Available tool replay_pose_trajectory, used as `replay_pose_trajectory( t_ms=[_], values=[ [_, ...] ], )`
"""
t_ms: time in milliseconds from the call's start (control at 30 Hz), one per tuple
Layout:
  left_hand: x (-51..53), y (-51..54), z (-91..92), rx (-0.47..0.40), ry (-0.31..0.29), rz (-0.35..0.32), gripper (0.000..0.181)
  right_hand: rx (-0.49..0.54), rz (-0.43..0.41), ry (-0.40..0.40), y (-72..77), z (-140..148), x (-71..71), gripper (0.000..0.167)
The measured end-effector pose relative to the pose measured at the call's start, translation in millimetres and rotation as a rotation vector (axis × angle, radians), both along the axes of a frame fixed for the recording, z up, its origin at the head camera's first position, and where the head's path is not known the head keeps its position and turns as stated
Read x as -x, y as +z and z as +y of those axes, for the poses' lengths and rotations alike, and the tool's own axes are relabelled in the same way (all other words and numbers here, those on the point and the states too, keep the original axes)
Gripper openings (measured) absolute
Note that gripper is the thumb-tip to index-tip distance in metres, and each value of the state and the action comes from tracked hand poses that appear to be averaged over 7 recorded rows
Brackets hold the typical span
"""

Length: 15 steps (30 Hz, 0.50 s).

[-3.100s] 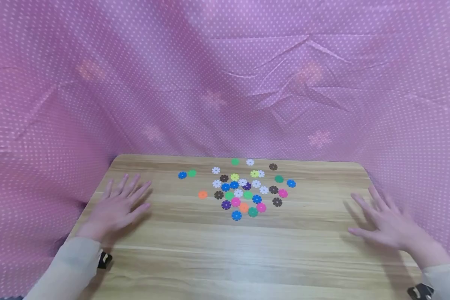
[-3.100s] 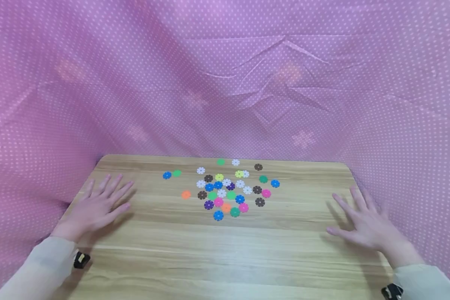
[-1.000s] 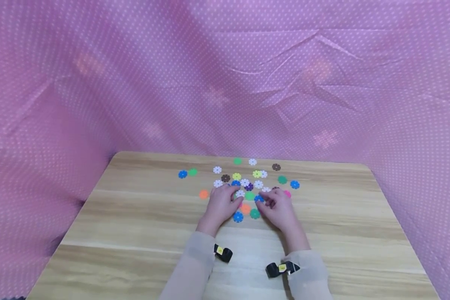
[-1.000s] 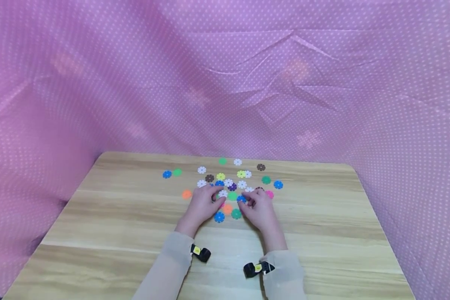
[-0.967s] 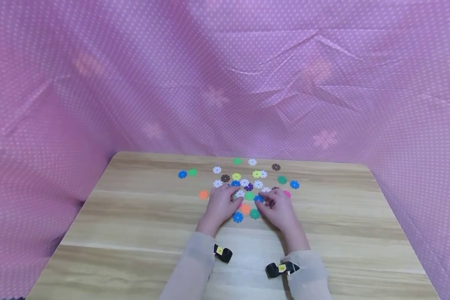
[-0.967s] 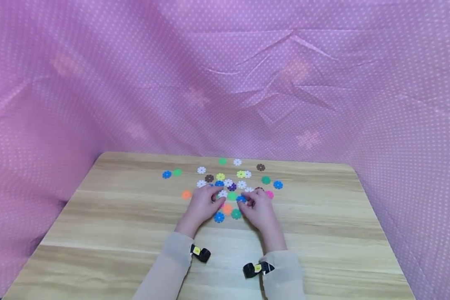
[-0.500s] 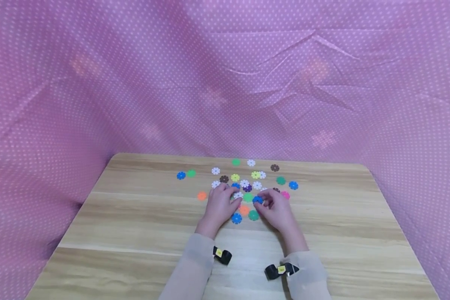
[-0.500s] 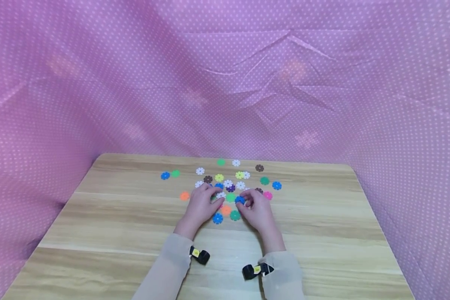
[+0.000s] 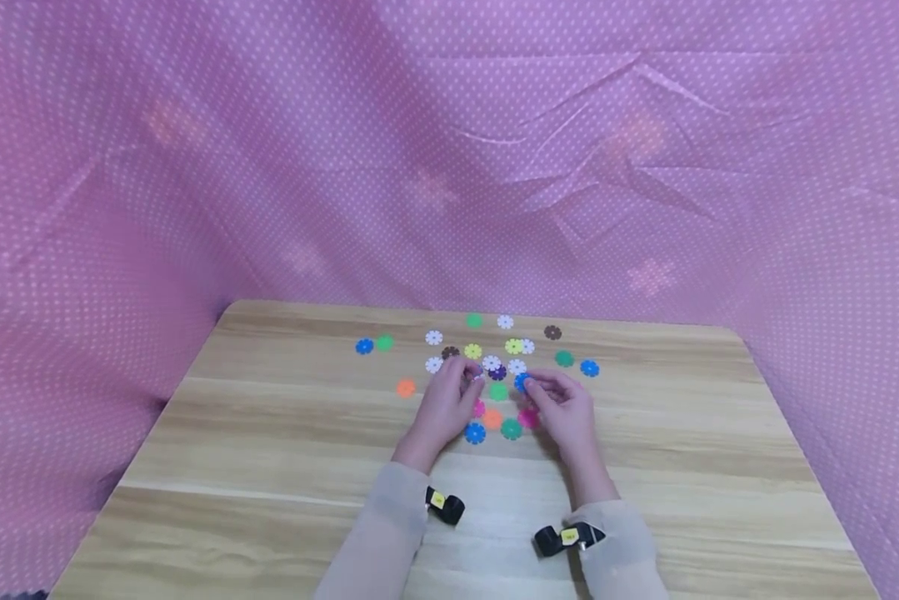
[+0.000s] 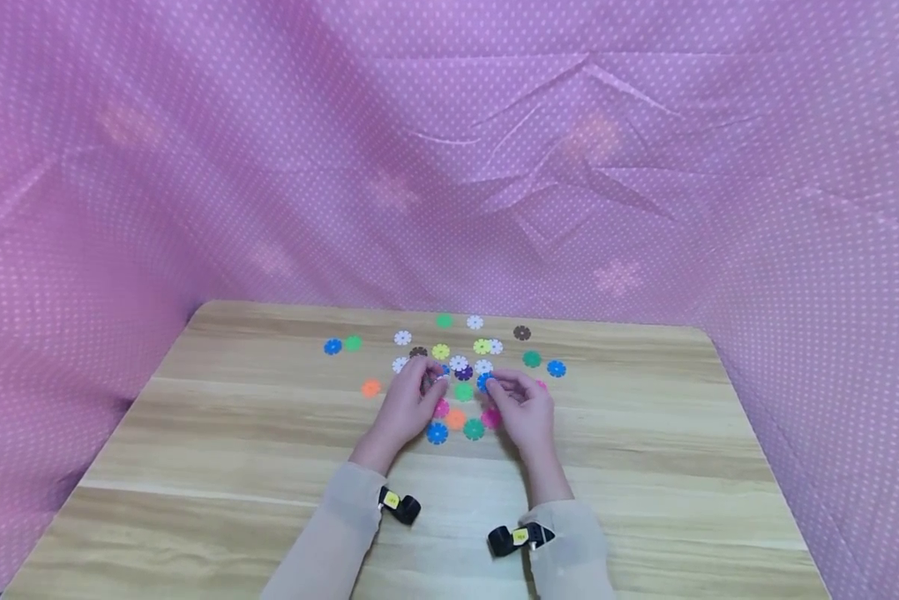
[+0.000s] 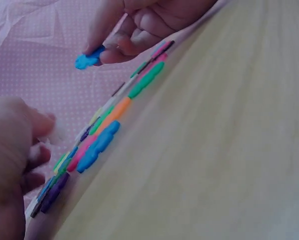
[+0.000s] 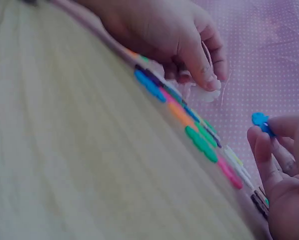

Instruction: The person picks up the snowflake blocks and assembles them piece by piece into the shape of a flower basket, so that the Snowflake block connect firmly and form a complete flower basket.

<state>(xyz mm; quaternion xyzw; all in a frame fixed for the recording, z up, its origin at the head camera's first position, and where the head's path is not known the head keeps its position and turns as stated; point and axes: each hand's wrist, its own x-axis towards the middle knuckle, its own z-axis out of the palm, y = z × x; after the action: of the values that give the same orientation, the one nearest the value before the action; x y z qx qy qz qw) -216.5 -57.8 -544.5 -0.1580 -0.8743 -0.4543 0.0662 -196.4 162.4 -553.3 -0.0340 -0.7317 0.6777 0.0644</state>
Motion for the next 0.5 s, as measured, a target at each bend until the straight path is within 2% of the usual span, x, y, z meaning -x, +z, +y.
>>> replay_pose_trajectory(
  t_ms=[67, 167, 300, 500],
  values=[
    [0.8, -0.4, 0.2, -0.101, 0.004, 0.01, 0.022, 0.109, -0.03, -0.005, 2.5, -0.3, -0.1, 0.024],
    [0.7, -1.5, 0.8, -0.209, -0.009, 0.048, 0.023, 0.205, -0.062, -0.006, 5.3, -1.5, -0.5, 0.026],
    [-0.9, -4.1, 2.2, -0.266, -0.047, 0.07, 0.017, 0.259, -0.085, -0.003, 6.3, -3.8, -1.6, 0.025],
    [-4.9, -4.1, 4.1, -0.318, -0.054, -0.001, 0.018, 0.303, -0.098, 0.005, 5.7, -5.6, -1.9, 0.019]
  ],
)
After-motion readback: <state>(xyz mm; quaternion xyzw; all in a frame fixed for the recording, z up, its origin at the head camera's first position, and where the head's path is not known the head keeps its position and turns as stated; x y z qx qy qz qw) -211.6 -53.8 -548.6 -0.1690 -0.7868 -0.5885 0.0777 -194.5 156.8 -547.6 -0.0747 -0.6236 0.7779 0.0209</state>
